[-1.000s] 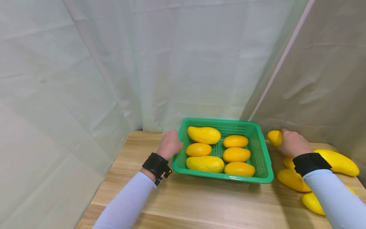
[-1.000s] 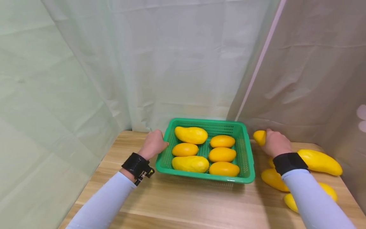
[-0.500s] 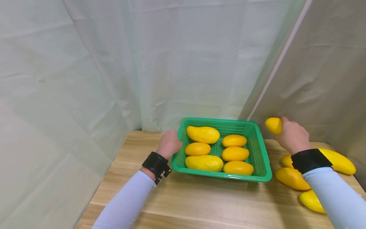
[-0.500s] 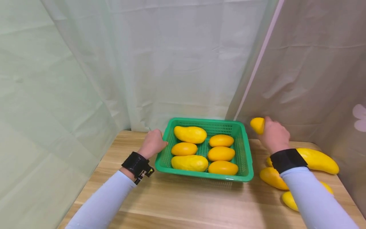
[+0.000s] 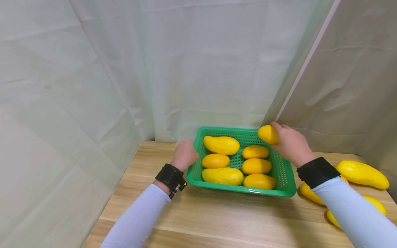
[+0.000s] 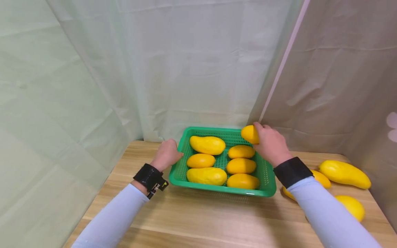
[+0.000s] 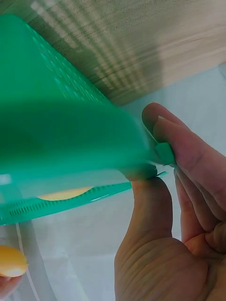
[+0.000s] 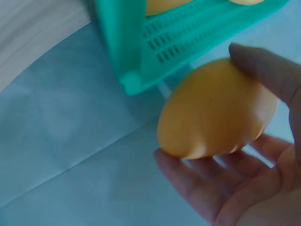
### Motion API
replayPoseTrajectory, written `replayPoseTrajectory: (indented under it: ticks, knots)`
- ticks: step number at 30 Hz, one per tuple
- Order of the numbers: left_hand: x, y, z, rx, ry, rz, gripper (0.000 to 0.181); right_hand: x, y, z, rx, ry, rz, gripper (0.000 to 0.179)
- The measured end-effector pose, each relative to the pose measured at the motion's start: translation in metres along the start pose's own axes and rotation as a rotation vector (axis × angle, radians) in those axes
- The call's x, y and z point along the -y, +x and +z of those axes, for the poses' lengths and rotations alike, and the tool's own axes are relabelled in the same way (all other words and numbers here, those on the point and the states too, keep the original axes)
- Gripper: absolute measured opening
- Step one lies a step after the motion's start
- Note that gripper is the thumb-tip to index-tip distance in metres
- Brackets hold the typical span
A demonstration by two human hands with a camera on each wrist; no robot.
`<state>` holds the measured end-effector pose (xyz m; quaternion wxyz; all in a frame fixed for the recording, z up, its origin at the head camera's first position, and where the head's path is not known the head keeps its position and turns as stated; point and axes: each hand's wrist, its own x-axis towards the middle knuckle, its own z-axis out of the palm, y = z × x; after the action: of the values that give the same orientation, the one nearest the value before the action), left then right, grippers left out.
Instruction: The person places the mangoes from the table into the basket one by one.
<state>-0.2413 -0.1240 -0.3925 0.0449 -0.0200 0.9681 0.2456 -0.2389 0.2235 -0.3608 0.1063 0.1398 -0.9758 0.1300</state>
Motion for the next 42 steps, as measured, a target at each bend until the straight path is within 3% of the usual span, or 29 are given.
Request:
replayPoseTrajectory:
  ticks: [14,19,42]
  knots:
    - [-0.001,0.000,0.001,0.011,0.002,-0.016,0.008,0.013,0.031,0.034,0.149,-0.040,-0.086,0.067]
    - [-0.003,-0.001,0.002,-0.003,0.024,0.013,0.008,0.019,0.037,0.041,0.195,-0.053,-0.080,0.069]
    - [-0.006,-0.003,0.004,0.009,0.025,0.019,0.006,0.022,0.041,0.058,0.224,-0.075,-0.091,0.064]
